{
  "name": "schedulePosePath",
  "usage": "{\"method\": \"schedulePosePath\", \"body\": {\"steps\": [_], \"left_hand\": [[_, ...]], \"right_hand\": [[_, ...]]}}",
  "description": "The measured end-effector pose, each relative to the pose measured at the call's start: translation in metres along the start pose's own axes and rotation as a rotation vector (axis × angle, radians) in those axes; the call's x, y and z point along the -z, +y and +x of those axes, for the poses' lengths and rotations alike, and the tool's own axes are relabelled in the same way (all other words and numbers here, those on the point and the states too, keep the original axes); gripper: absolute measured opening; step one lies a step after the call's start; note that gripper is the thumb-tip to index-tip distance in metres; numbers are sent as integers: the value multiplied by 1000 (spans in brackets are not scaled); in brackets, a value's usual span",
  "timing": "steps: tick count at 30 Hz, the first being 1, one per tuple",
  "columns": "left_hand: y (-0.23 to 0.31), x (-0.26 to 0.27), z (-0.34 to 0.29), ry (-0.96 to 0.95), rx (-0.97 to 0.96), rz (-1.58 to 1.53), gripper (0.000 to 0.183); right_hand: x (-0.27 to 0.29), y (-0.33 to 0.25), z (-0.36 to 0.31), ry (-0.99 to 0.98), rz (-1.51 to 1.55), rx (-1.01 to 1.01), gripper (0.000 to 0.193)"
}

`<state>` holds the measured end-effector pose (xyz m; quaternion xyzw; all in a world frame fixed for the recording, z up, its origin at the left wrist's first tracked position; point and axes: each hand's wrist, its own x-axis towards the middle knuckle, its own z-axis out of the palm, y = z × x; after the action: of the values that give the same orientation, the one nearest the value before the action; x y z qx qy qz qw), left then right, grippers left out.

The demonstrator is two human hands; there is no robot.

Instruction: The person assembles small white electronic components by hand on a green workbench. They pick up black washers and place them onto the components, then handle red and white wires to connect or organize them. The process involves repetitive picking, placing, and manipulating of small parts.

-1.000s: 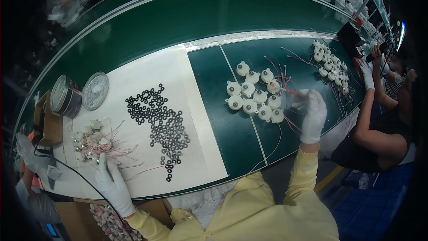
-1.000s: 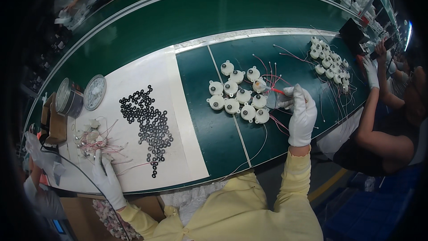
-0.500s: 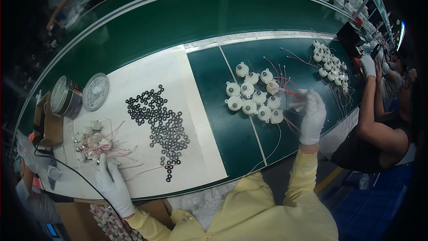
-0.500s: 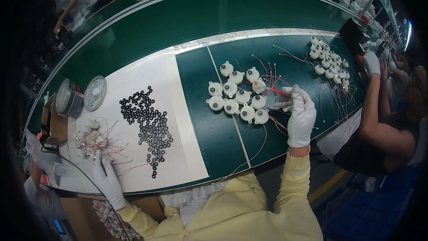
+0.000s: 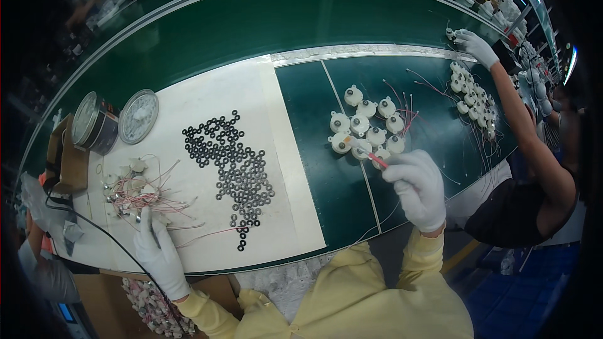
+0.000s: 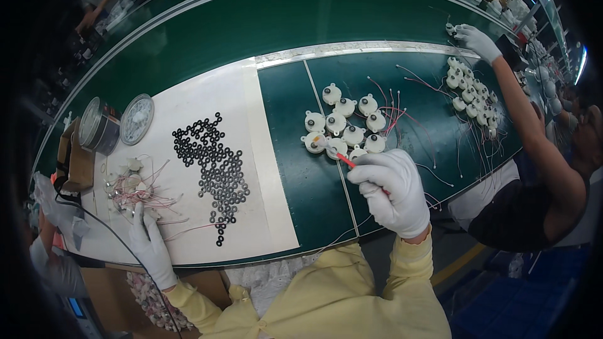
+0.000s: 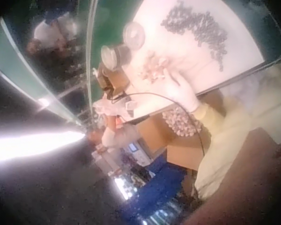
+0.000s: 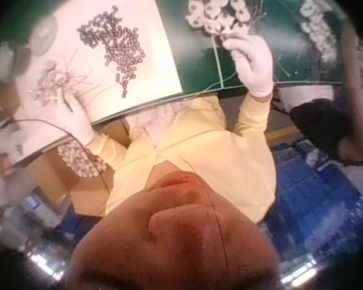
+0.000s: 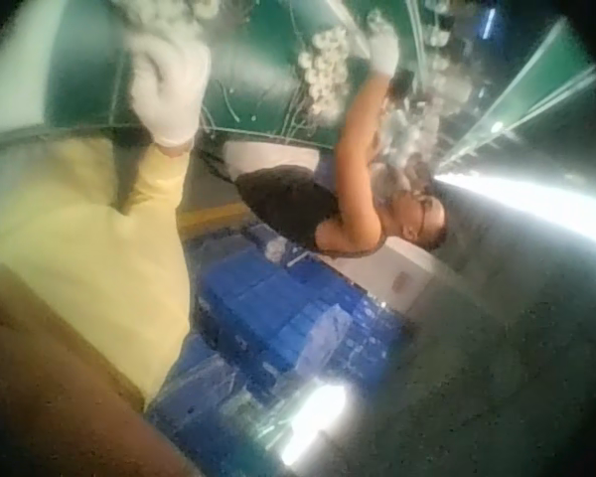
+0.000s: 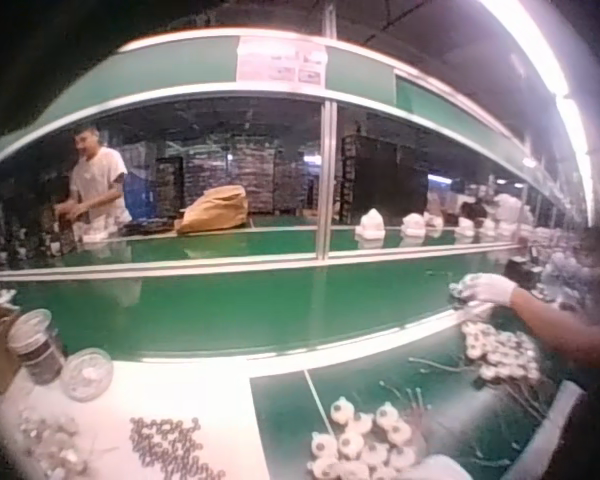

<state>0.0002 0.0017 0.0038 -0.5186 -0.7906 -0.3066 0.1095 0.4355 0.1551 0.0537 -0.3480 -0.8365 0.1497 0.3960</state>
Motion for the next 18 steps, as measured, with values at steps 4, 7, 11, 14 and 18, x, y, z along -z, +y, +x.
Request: {"method": "schedulePosePath", "body": {"steps": [4, 7, 11, 14, 18], "left_hand": [[3, -1, 1, 19, -11, -25, 37], [5, 0, 1, 18, -3, -10, 37], [2, 0, 0, 12, 5, 1, 36], [2, -1, 0, 14, 3, -4, 37], [0, -2, -1, 26, -11, -8, 37]], "right_hand": [[-8, -1, 4, -20, -18, 32, 22], [-11, 2, 2, -28, -6, 3, 22], [-12, 4, -2, -35, 47, -75, 19], [-12, 5, -6, -26, 83, -139, 16], [-11, 4, -11, 0, 132, -242, 13]]}}
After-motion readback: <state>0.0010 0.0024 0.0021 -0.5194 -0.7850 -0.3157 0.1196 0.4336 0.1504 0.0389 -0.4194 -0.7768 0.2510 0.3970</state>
